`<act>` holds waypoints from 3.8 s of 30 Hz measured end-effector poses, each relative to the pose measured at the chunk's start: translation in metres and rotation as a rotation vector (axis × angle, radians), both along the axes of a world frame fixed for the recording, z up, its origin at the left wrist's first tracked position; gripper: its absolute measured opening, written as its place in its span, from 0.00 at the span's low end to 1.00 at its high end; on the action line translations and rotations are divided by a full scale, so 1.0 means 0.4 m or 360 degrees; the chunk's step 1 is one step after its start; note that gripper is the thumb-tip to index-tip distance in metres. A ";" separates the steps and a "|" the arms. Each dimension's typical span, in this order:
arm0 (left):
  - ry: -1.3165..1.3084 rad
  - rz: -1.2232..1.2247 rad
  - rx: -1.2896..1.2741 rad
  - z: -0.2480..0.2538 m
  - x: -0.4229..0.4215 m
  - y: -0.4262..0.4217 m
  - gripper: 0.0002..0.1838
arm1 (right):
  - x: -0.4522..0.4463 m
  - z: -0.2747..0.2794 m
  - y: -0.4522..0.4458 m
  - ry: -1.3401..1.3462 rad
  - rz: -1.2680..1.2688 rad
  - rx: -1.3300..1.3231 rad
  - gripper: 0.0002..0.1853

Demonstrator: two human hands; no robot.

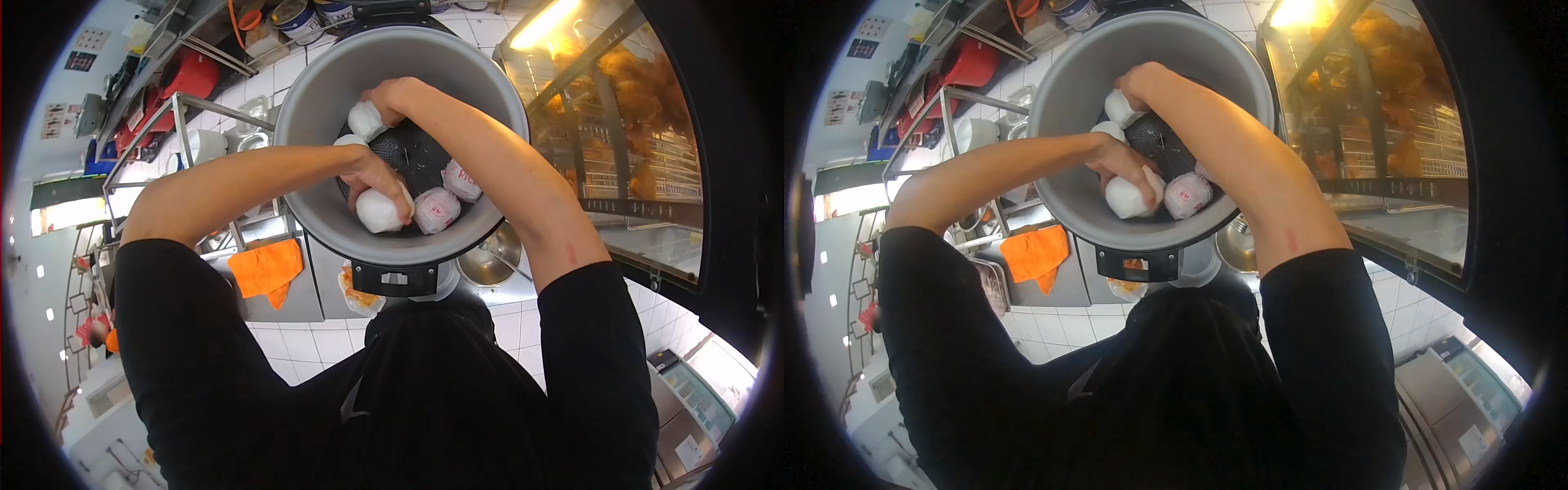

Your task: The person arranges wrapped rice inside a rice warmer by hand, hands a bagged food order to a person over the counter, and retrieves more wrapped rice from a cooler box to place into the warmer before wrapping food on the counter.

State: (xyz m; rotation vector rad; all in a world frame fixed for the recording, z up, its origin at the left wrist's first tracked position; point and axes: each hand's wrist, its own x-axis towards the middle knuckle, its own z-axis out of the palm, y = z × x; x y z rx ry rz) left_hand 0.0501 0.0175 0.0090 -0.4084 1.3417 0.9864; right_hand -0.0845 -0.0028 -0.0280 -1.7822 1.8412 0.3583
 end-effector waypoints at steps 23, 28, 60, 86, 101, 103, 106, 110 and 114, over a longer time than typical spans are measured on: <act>0.0158 0.0291 -0.0380 0.088 0.038 0.021 0.47 | 0.009 -0.024 0.009 0.0276 -0.0042 -0.0006 0.39; 0.0347 0.0041 -0.0498 0.094 0.043 0.044 0.45 | 0.088 0.010 0.012 0.0633 0.0013 0.0703 0.29; 0.0666 -0.1275 -0.0922 0.259 -0.012 -0.010 0.26 | 0.030 -0.108 0.058 0.0292 -0.0315 0.0140 0.38; 0.1269 -0.0681 -0.0704 0.263 0.105 -0.088 0.43 | 0.118 0.227 0.246 -0.1330 -0.0336 0.0536 0.39; 0.1051 -0.0582 -0.0628 0.220 0.136 -0.023 0.39 | 0.150 0.250 0.386 -0.0772 -0.0191 -0.0025 0.37; 0.1069 -0.0504 -0.0615 0.204 0.138 -0.020 0.41 | 0.144 0.252 0.421 -0.0779 -0.0281 -0.0219 0.35; 0.0976 -0.0109 -0.0345 0.161 0.128 -0.028 0.45 | 0.148 0.310 0.495 -0.0852 -0.0464 -0.0661 0.28; 0.0804 0.0059 -0.0284 0.235 0.113 0.021 0.44 | 0.175 0.367 0.653 -0.1124 -0.0618 -0.1148 0.21; 0.1023 -0.0120 -0.0418 0.170 0.119 0.021 0.40 | 0.206 0.355 0.842 -0.1505 -0.0843 -0.1079 0.16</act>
